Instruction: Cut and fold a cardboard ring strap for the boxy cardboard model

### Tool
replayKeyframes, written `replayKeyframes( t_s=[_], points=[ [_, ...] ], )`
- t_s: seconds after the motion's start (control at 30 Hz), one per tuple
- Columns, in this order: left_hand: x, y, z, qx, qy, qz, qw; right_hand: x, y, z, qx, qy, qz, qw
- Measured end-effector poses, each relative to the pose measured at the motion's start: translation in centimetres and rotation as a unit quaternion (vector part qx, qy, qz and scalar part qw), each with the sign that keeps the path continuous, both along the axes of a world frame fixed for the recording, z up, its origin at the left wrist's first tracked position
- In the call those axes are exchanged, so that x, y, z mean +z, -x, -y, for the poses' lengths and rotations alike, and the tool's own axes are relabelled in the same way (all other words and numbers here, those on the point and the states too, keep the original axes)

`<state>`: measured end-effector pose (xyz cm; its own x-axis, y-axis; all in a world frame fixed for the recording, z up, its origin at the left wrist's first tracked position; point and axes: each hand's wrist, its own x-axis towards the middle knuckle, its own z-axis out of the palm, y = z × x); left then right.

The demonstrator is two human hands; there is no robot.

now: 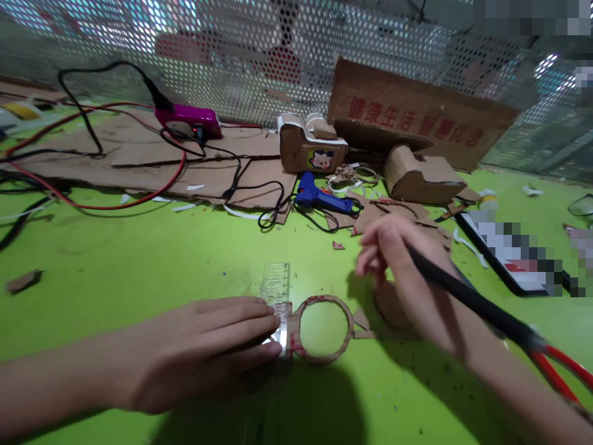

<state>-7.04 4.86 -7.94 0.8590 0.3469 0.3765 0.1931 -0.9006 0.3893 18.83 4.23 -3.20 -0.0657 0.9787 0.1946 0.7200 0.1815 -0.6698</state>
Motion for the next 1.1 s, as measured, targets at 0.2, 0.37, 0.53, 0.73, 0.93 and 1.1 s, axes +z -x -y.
replayKeyframes(
  t_s=[0.2, 0.37, 0.53, 0.73, 0.93, 1.1],
  points=[
    [-0.1, 0.0, 0.6, 0.003, 0.105, -0.002, 0.994, -2.7, 6.2, 2.9, -0.01, 0.138, -0.218, 0.966],
    [-0.6, -0.1, 1.1, 0.037, 0.088, -0.04, 0.995, -4.0, 6.5, 2.2, -0.024, 0.182, -0.259, 0.948],
    [-1.1, 0.1, 1.1, 0.017, 0.044, -0.037, 0.998, -4.0, 6.0, 2.3, 0.013, 0.088, -0.156, 0.984],
    [-0.8, -0.2, 1.2, 0.052, 0.093, -0.019, 0.994, -3.6, 4.1, 2.6, 0.211, -0.017, -0.001, 0.977],
    [-0.4, -0.6, 0.7, 0.048, 0.143, 0.0, 0.989, -3.1, 1.2, 2.7, 0.267, 0.02, 0.062, 0.961],
    [-0.4, -0.8, 0.2, 0.038, 0.152, 0.001, 0.988, -3.2, 0.9, 2.5, 0.228, 0.037, -0.002, 0.973]
  ],
)
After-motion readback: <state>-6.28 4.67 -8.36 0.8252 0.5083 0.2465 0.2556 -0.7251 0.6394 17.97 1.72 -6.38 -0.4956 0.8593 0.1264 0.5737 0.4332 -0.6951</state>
